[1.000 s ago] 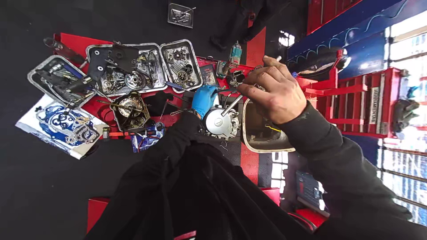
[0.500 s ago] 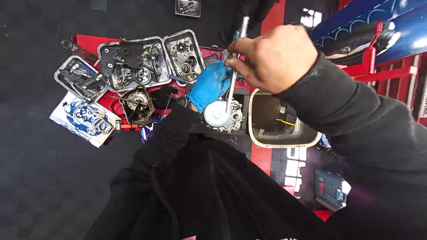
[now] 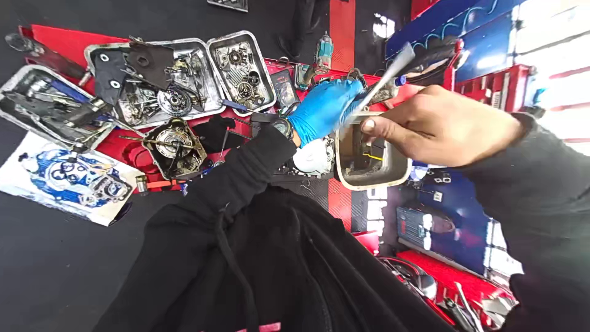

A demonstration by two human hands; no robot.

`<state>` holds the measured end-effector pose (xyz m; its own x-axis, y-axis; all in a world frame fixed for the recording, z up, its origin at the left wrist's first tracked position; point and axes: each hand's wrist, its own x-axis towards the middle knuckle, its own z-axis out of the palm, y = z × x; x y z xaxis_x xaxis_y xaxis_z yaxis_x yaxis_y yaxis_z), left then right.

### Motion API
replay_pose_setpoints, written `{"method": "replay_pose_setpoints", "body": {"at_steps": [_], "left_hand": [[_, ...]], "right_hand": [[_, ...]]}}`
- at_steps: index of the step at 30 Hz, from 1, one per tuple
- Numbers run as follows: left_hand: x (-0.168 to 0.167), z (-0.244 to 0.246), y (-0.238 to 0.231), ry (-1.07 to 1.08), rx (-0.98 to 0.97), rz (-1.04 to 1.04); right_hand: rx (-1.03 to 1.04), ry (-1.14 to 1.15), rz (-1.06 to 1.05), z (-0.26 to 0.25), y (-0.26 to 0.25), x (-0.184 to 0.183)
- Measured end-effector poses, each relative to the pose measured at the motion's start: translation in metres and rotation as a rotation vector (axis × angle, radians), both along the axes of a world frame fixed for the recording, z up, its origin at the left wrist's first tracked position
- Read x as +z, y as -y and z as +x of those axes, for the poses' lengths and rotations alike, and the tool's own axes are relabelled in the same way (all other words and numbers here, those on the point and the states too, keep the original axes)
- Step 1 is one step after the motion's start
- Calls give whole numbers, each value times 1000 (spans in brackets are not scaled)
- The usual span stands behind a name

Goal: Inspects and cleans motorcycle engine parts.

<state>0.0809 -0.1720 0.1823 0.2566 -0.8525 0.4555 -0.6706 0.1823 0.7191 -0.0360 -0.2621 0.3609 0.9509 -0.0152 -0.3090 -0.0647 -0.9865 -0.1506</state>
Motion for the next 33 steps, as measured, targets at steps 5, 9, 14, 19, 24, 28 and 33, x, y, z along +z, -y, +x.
{"method": "replay_pose_setpoints", "body": {"at_steps": [5,9,14,19,24,28,33], "left_hand": [[4,8,-5,9,-91,-21],[9,11,-14,-4,-121,-29],[2,9,-9,51,-141,-47],[4,10,-12,53,-275,-7],[-9,16,-1,-14,-284,-11],[-2,34,-1,-36,-269,96],[-12,30,0,-68,-288,97]], "right_hand": [[-101,-71,-353,10,-16,-4],[61,92,-73,9,-30,-1],[-105,-90,-335,3,-21,-2],[-73,-8,77,-4,-29,-4],[-160,-65,-333,-9,-9,-3],[-80,-146,-71,-16,-18,-9],[-60,-69,-243,10,-14,-11]]}}
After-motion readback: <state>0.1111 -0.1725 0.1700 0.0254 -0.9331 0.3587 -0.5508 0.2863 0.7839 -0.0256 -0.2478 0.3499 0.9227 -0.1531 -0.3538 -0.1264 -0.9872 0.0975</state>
